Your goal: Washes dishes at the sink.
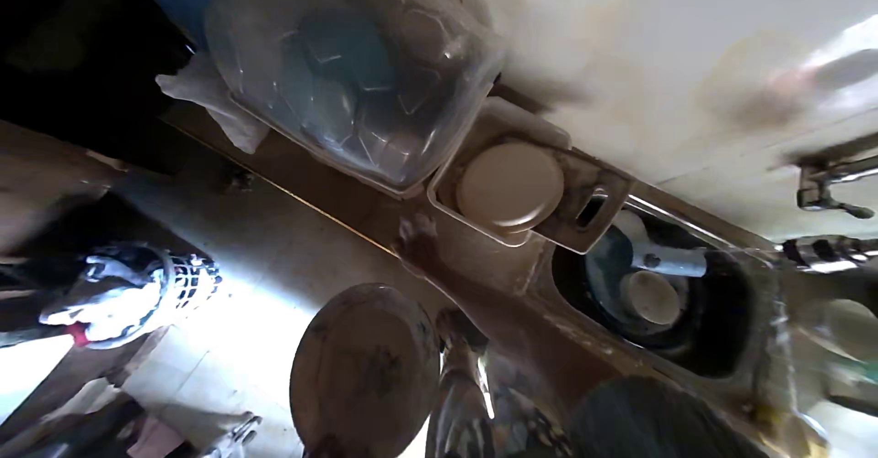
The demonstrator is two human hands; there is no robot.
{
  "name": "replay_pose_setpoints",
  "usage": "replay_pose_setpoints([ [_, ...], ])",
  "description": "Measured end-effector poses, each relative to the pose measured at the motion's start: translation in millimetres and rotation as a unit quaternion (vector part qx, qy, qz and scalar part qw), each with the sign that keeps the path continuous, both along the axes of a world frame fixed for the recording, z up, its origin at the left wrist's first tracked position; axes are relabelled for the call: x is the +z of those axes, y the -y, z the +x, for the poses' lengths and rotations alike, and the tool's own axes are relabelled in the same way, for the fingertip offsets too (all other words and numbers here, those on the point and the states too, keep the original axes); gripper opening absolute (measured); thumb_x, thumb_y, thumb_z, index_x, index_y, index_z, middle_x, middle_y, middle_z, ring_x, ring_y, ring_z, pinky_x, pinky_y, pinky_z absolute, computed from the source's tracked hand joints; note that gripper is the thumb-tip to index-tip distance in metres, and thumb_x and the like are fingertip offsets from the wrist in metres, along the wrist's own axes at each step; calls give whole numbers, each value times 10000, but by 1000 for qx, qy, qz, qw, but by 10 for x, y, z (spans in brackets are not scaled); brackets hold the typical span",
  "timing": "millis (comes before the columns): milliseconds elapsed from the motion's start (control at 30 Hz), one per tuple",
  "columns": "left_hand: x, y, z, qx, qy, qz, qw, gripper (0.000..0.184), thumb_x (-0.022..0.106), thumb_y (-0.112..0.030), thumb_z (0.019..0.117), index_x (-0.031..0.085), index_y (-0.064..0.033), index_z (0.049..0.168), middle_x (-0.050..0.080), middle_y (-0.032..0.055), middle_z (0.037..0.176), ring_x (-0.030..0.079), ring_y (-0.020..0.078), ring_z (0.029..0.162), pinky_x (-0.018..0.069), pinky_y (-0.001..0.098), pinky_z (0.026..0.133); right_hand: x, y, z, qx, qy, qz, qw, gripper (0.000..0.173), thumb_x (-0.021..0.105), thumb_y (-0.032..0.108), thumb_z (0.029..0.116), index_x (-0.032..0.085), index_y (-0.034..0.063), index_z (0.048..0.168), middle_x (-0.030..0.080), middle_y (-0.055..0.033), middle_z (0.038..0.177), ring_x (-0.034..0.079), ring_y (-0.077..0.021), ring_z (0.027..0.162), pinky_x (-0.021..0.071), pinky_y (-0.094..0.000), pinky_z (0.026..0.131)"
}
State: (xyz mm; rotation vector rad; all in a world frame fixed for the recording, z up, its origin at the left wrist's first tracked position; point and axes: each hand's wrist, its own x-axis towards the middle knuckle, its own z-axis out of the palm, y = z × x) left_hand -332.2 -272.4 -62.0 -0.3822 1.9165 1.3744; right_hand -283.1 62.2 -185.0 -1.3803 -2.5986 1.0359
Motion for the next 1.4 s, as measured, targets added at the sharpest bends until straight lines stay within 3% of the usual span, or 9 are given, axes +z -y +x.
replay_pose_setpoints([
  [200,43,-288,-1,-62,23,8,998,211,323,-5,1018,488,-109,937,578,-93,648,584,2,564,539,205,533,-7,285,1063,31,27,-28,999,566,420,443,1078,398,210,1594,296,-83,1688,186,-324,1580,146,-596,1271],
  [333,29,-375,-3,-99,20,20,995,206,336,-5,1010,488,-120,932,591,-88,672,603,8,594,551,216,557,216,575,2171,-37,136,-113,984,583,405,365,1089,358,84,1597,274,-186,1677,204,-391,1564,175,-608,1254],
  [467,-82,-602,27,-121,21,-18,992,127,391,-23,998,490,-99,978,586,-42,702,600,40,587,538,234,518,239,344,1777,-93,170,-129,973,473,439,288,1084,516,38,1478,532,-277,1459,504,-467,1356,406,-648,1094],
  [633,-102,-793,171,-154,16,-30,988,195,387,-13,980,487,-130,860,546,-64,591,527,24,467,479,201,434,36,732,1950,-53,20,-107,993,572,482,404,1065,452,101,1549,399,-172,1618,324,-358,1522,259,-571,1240],
  [733,-113,-748,268,-150,11,-23,988,228,384,-23,981,495,-144,823,556,-71,581,542,24,472,489,206,437,156,601,2479,-79,42,-119,989,587,528,459,1038,530,71,1477,505,-220,1515,447,-399,1432,350,-593,1179],
  [933,-175,-671,526,-152,21,-18,988,268,349,-82,1010,504,-156,803,582,-61,606,569,40,502,494,216,447,-280,-130,2650,-195,-9,-108,975,419,529,178,1070,539,40,1465,515,-221,1510,461,-397,1423,363,-569,1182],
  [1067,-209,-759,764,-148,31,24,988,280,331,-64,998,519,-153,812,613,-67,629,609,39,544,535,222,498,168,113,2303,-198,23,-185,962,440,520,332,1069,594,68,1413,611,-226,1387,565,-407,1305,431,-605,1089],
  [1200,-332,-985,1028,-167,33,37,985,212,328,-57,1029,499,-109,916,606,-42,695,628,58,615,573,250,583,218,864,2688,-125,53,-206,969,526,452,391,1077,499,82,1501,535,-239,1478,490,-428,1387,380,-624,1136],
  [1400,-667,-1294,1488,-195,87,69,975,219,322,-51,1035,495,-105,911,596,-22,704,619,69,621,575,249,615,183,1486,4303,-83,51,-95,991,565,457,356,1080,402,101,1581,317,-166,1665,234,-360,1563,140,-577,1272],
])
